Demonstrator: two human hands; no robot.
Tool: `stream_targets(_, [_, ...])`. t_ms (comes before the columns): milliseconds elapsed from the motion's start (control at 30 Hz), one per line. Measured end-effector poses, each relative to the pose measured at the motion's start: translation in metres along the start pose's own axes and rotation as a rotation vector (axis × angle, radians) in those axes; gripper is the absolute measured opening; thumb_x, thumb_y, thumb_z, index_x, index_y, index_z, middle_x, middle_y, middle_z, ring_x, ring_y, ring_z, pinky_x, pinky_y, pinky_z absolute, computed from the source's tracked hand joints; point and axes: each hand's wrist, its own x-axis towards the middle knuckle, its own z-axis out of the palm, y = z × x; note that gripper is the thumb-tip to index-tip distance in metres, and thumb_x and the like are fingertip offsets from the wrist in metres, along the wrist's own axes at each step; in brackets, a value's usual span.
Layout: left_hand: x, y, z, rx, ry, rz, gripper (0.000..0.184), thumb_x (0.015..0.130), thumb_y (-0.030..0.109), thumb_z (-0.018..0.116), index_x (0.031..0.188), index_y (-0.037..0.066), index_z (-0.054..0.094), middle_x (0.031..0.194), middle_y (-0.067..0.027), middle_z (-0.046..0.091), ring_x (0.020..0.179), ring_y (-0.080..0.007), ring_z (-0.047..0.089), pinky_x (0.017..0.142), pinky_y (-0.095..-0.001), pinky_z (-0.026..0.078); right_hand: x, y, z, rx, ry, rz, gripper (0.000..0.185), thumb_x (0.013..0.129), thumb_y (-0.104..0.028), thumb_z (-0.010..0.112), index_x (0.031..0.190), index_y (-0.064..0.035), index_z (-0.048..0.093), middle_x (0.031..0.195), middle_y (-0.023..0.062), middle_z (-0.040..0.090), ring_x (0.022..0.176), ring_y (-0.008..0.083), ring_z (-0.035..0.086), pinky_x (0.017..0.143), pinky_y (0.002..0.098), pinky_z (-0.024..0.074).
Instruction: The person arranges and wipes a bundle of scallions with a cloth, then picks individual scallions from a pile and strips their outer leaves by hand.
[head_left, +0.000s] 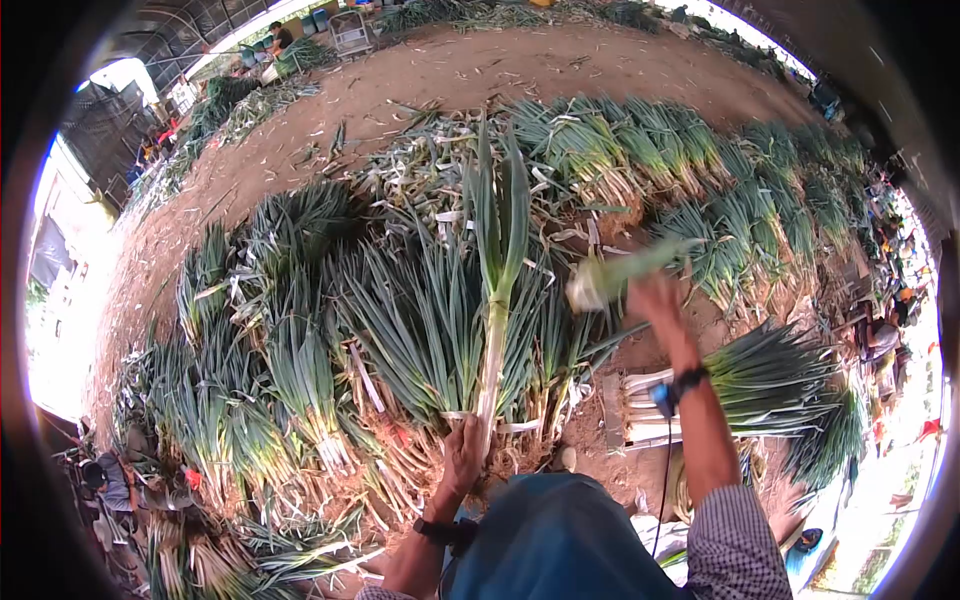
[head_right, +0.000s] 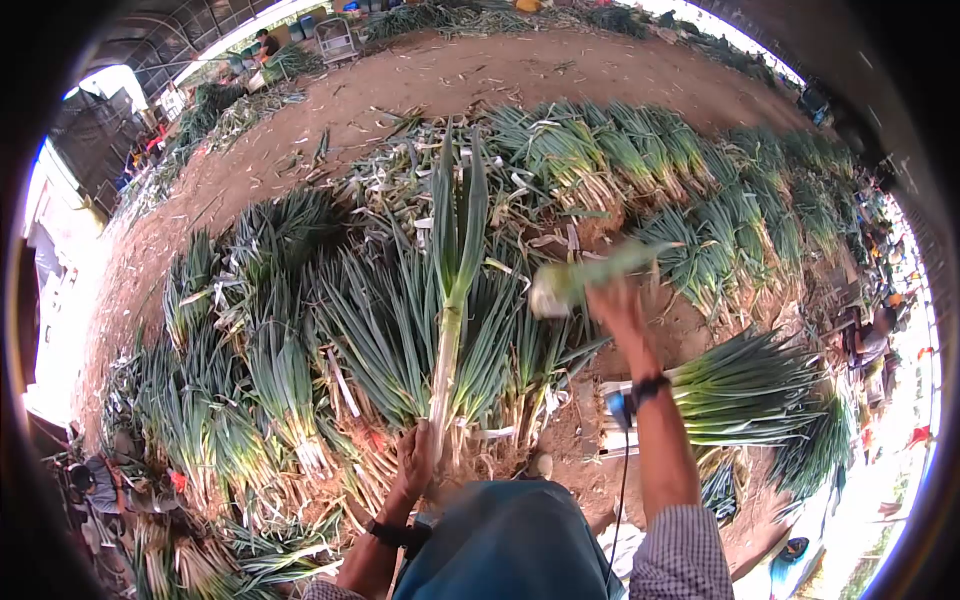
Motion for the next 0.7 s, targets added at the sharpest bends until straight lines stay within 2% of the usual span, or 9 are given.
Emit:
stream_targets(133, [-0.013,-0.018,0.003,0.075,0.009,0.024,0.053,0.108,0.042,0.042,0.116,-0.006,0.063,0.068,-0.0018,0.059,0.056,-0.0090,0.052,0.052,-0.0261,0.043,0.004,-0.189,0.002,0.312,-0.181,-0.088,0.050,0.099,-0.038,0.063,0.136,-0.0061,0.053,0.128,0.0135,0.063,0.114,0.0271,0.065,0.092,0.0386,0.0588])
stream_targets(200, [-0.027,0.006,0.012,0.171,-0.029,0.030,0.055,0.107,0.040,0.046,0.134,-0.007,0.057,0.072,-0.0065,0.062,0.064,-0.0127,0.058,0.059,-0.0292,0.047,-0.036,-0.174,0.050,0.571,-0.390,0.085,0.049,0.100,-0.042,0.062,0.130,-0.0035,0.058,0.115,0.0139,0.068,0.104,0.0229,0.070,0.089,0.0385,0.0599])
stream_targets(267, [-0.024,-0.012,0.009,0.270,-0.088,0.109,0.055,0.106,0.039,0.047,0.133,-0.008,0.057,0.073,-0.0103,0.062,0.068,-0.0172,0.060,0.064,-0.0326,0.049,-0.042,-0.167,0.074,1.043,-0.536,0.101,0.040,0.094,-0.020,0.074,0.128,-0.0056,0.060,0.119,0.0091,0.067,0.104,0.0200,0.069,0.090,0.0354,0.0583])
stream_targets(367, [-0.015,0.008,0.017,0.365,-0.211,0.068,0.057,0.106,0.039,0.048,0.135,-0.010,0.053,0.081,-0.0184,0.065,0.077,-0.0265,0.065,0.072,-0.0381,0.051,-0.046,-0.178,0.103,1.286,-0.237,0.161,0.042,0.091,-0.010,0.076,0.129,-0.0052,0.060,0.120,0.0066,0.067,0.101,0.0198,0.068,0.089,0.0344,0.0559])
stream_targets(433, [0.007,0.023,0.024,0.410,-0.278,0.024,0.060,0.105,0.041,0.050,0.138,-0.010,0.049,0.088,-0.0196,0.067,0.080,-0.0290,0.066,0.073,-0.0388,0.052,-0.051,-0.183,0.106,1.256,-0.157,0.123,0.039,0.090,-0.009,0.077,0.126,-0.0039,0.062,0.116,0.0057,0.069,0.099,0.0185,0.067,0.089,0.0343,0.0539])
stream_targets(467, [0.027,0.010,0.034,0.528,-0.143,0.318,0.064,0.103,0.042,0.053,0.140,-0.010,0.045,0.091,-0.0182,0.067,0.079,-0.0276,0.065,0.072,-0.0385,0.051,-0.058,-0.186,0.106,1.228,-0.137,0.120,0.038,0.089,-0.008,0.077,0.124,-0.0036,0.063,0.115,0.0057,0.069,0.100,0.0186,0.067,0.089,0.0343,0.0537])
stream_targets(533, [0.054,0.014,0.062,0.497,-0.047,0.524,0.070,0.101,0.042,0.058,0.144,-0.009,0.038,0.097,-0.0156,0.065,0.080,-0.0228,0.061,0.070,-0.0364,0.050,-0.075,-0.179,0.113,1.159,-0.107,0.126,0.037,0.089,-0.009,0.077,0.123,-0.0012,0.065,0.114,0.0058,0.070,0.101,0.0170,0.066,0.089,0.0332,0.0530])
stream_targets(667, [0.075,0.051,0.082,0.161,-0.244,0.104,0.039,0.101,0.027,0.059,0.125,-0.002,0.048,0.094,-0.0044,0.048,0.082,-0.0131,0.046,0.069,-0.0309,0.041,-0.111,-0.182,0.114,0.879,-0.013,0.045,0.041,0.088,-0.017,0.079,0.122,0.0024,0.065,0.111,0.0047,0.071,0.096,0.0139,0.065,0.086,0.0299,0.0510])
stream_targets(700, [0.077,0.042,0.081,0.193,-0.270,0.174,0.036,0.101,0.025,0.059,0.123,-0.001,0.048,0.092,-0.0030,0.047,0.081,-0.0126,0.044,0.069,-0.0302,0.040,-0.115,-0.181,0.111,0.859,0.007,0.019,0.040,0.088,-0.017,0.079,0.121,0.0024,0.066,0.110,0.0047,0.071,0.095,0.0138,0.065,0.086,0.0299,0.0509])
